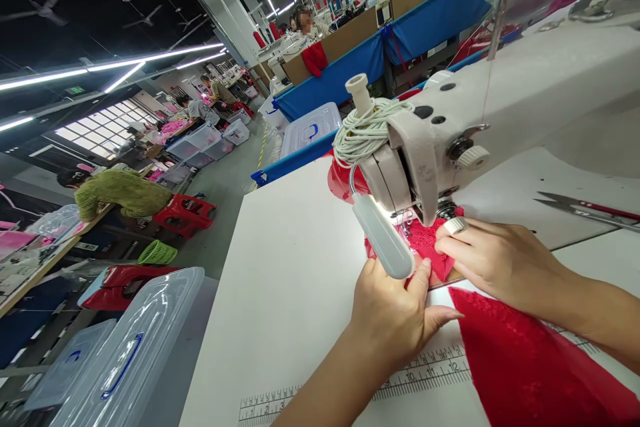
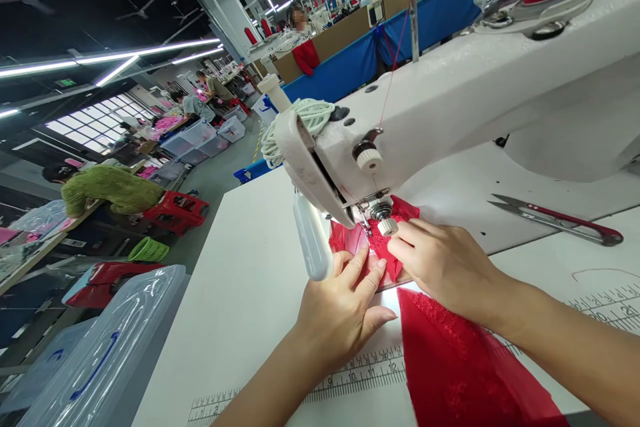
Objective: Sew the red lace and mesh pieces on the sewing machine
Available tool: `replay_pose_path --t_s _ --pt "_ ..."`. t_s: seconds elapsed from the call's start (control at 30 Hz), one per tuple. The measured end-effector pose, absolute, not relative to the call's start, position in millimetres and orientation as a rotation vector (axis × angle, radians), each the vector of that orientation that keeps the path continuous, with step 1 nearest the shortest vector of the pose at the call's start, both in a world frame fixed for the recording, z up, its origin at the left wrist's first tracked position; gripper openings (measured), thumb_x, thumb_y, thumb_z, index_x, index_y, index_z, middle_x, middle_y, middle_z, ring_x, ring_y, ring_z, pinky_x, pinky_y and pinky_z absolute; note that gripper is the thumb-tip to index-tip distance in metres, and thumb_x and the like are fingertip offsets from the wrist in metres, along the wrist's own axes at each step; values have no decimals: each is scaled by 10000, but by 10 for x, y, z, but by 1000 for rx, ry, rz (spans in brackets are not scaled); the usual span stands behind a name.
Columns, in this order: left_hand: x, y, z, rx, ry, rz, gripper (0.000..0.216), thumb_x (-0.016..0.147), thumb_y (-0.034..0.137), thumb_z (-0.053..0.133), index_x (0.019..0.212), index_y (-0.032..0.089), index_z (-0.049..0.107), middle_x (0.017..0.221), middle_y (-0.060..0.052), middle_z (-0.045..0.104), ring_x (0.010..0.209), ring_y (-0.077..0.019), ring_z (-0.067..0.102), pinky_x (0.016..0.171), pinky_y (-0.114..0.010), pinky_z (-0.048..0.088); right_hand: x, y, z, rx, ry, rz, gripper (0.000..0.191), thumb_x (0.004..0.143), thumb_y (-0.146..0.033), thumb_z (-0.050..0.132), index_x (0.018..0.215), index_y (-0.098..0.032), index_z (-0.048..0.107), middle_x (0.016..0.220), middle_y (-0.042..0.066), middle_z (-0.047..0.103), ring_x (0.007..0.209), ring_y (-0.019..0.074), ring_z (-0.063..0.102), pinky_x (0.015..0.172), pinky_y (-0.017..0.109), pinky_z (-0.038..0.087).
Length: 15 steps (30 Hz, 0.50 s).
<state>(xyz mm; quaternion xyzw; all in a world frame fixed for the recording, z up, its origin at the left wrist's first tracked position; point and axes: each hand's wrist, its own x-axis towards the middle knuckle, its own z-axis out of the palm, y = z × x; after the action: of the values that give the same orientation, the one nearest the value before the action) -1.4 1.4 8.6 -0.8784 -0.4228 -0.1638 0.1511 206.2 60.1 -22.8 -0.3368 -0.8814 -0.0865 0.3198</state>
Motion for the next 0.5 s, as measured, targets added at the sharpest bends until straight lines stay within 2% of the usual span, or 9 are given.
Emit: replay_pose_path --t_s 0.17,0.33,0.5 --pt "-16 2 94 -2523 -1238 -496 596 1073 582 356 1199 143 739 1172 -120 750 963 -253 657 834 -392 583 2052 592 -152 -879 -2330 -266 286 911 -31 388 718 -221 482 703 7 536 621 165 488 512 314 237" --pt "-62 7 64 -2526 -1246 -495 539 1046 581 452 1224 157 736 1143 -124 754 952 -273 656 735 -376 562 2035 586 -141 -883 -2312 -283 291 969 -96 362 739 -225 483 672 -4 523 611 165 502 494 312 240" --pt "-78 44 50 -2519 -1227 -525 520 1033 580 491 1186 155 747 1167 -130 742 954 -267 644 759 -376 548 2029 607 -224 -941 -2274 -254 321 1037 -209 333 736 -230 443 709 0 548 626 154 497 478 307 215"
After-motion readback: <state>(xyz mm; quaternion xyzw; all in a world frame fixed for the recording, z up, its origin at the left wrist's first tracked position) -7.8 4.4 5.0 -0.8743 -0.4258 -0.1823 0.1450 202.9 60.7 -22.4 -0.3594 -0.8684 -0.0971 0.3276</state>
